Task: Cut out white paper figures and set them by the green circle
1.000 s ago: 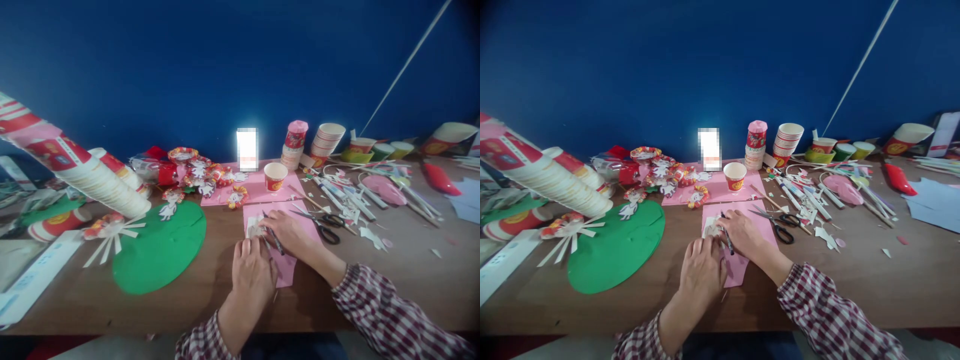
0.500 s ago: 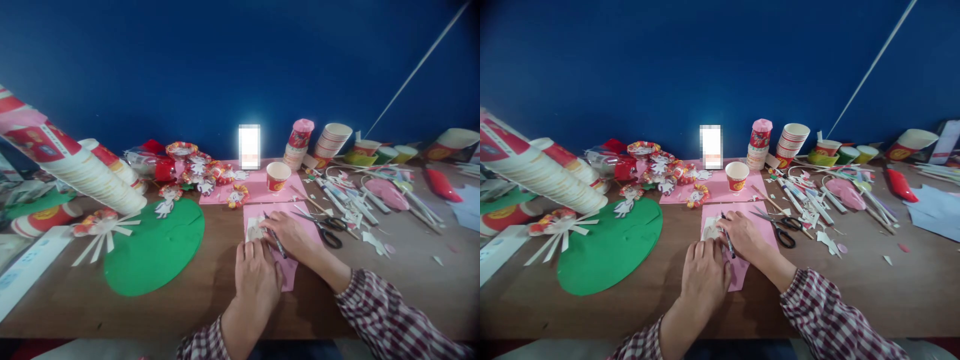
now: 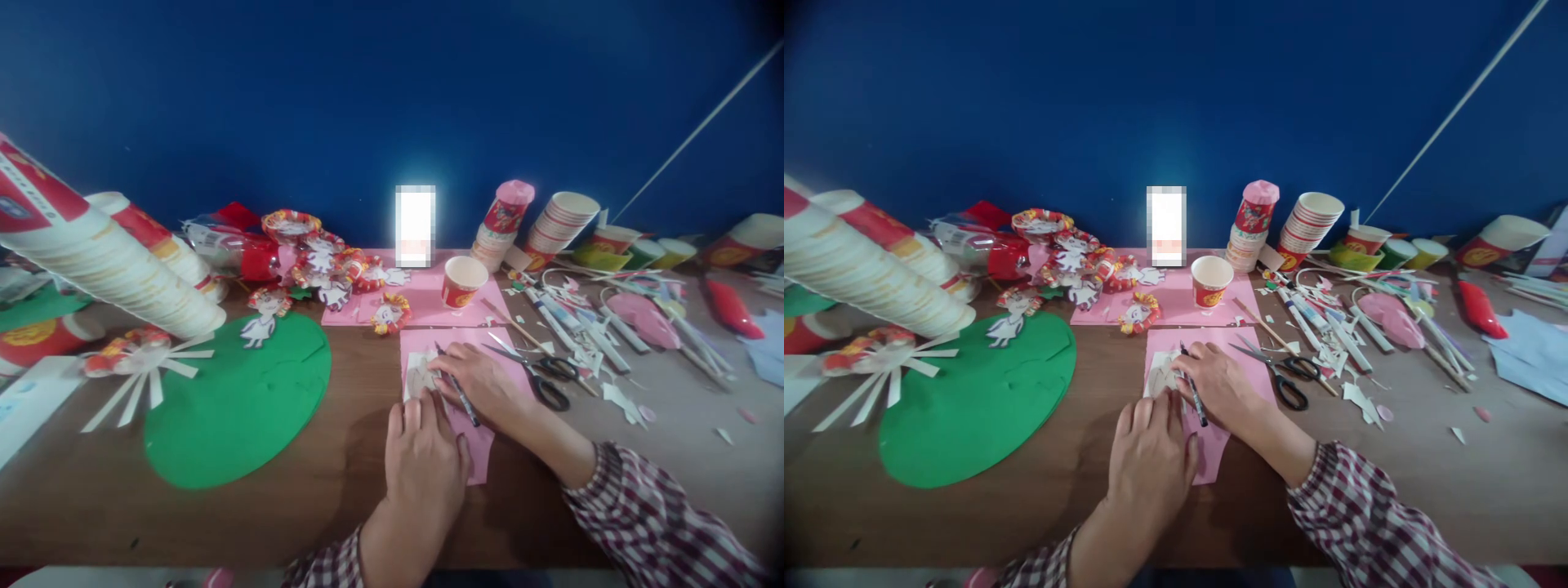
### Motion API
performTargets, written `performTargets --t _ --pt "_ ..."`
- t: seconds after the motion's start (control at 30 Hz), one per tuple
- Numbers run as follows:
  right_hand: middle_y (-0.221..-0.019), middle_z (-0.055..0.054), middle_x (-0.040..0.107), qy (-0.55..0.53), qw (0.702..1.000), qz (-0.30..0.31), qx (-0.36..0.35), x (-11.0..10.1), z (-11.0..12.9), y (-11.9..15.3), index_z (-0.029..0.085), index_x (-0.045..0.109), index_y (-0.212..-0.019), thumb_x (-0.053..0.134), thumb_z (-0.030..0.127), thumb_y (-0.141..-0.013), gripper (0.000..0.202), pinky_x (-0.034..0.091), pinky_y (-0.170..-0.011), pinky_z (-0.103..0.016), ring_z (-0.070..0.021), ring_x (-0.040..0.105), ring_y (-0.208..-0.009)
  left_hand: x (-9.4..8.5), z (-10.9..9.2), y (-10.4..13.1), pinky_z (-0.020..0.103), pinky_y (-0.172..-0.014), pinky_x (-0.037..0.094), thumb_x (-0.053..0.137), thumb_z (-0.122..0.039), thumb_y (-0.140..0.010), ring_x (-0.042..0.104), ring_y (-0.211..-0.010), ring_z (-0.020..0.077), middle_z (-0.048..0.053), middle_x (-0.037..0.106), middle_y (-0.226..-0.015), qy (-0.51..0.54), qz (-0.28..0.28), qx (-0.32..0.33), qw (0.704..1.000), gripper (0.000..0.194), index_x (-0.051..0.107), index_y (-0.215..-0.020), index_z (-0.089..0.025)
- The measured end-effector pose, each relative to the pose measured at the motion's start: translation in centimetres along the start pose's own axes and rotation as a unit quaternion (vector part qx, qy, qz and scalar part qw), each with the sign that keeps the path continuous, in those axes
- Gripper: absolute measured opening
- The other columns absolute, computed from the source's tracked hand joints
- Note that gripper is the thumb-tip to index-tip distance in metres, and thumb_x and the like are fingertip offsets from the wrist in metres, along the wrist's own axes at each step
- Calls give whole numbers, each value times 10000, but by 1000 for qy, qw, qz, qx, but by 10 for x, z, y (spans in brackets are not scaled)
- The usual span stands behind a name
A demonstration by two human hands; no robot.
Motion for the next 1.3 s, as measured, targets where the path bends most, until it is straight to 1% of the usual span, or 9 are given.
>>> performTargets --t 0.27,0.47,0.57,0.67,0.7,0.77,0.9,1.03,1.3 --pt "-910 -71 601 -4 1000 1 10 0 0 -1 212 677 -996 579 177 -864 168 457 -782 -323 -214 569 -855 2 -7 4 480 -919 449 576 -364 -799 524 -1061 335 257 595 -1196 -21 -26 15 999 579 574 -1218 35" --pt "-901 -73 623 -23 1000 -1 1 -2 -5 1 214 675 -1025 584 182 -850 200 482 -757 -338 -226 597 -854 6 -7 6 495 -905 463 583 -424 -803 542 -1061 340 254 590 -1220 -17 -3 16 1000 581 592 -1219 -17" --pt "-979 -75 664 -108 993 -35 -19 -17 -8 7 220 640 -1104 524 158 -875 264 498 -792 -349 -218 631 -890 7 -7 7 503 -910 458 582 -452 -800 539 -1075 346 251 586 -1234 -23 -12 17 1000 589 603 -1216 -36" --pt "-1156 -84 653 -256 962 -89 -4 -31 -13 10 229 620 -1159 487 196 -911 284 462 -946 -388 -234 603 -1075 5 -7 8 494 -892 462 612 -453 -780 542 -1065 348 253 598 -1215 -28 -37 16 999 596 619 -1188 -18" --pt "-1089 -73 682 -320 941 -109 1 -32 -13 10 227 645 -1110 522 222 -899 244 496 -899 -356 -222 634 -1014 4 -7 8 485 -889 463 630 -453 -767 545 -1056 344 249 604 -1207 -29 -45 16 998 602 624 -1179 -13" --pt "-871 -39 711 -354 931 -93 15 -22 -10 4 218 654 -1080 494 259 -931 222 545 -733 -288 -172 673 -799 2 -7 8 468 -894 462 662 -455 -746 552 -1042 329 229 620 -1187 -32 -55 14 998 605 634 -1165 -18" --pt "-776 -33 669 -486 867 -100 35 3 -6 -9 173 679 -869 548 327 -906 206 510 -584 -231 -134 625 -660 1 -6 8 436 -902 466 696 -464 -714 563 -1016 304 190 655 -1129 -32 -59 3 998 606 654 -1147 -42" --pt "-738 -14 627 -472 876 -73 62 19 -6 -12 172 643 -837 575 286 -880 139 476 -568 -222 -117 580 -619 -2 -5 7 425 -891 477 710 -457 -694 568 -992 294 176 665 -1109 -27 -73 -3 997 589 672 -1119 -50" --pt "-731 6 595 -410 909 -41 57 20 -1 -12 191 579 -830 553 188 -851 34 441 -584 -224 -121 551 -646 -3 -4 5 422 -887 489 711 -452 -696 582 -987 297 182 681 -1065 -24 -58 1 998 555 693 -1079 -50"
Point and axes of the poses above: each hand's wrist, its own y-axis away from the middle knuckle, its own x-axis out of the palm, z = x × y, the point moved 8 cm from there along -y, towards the middle knuckle
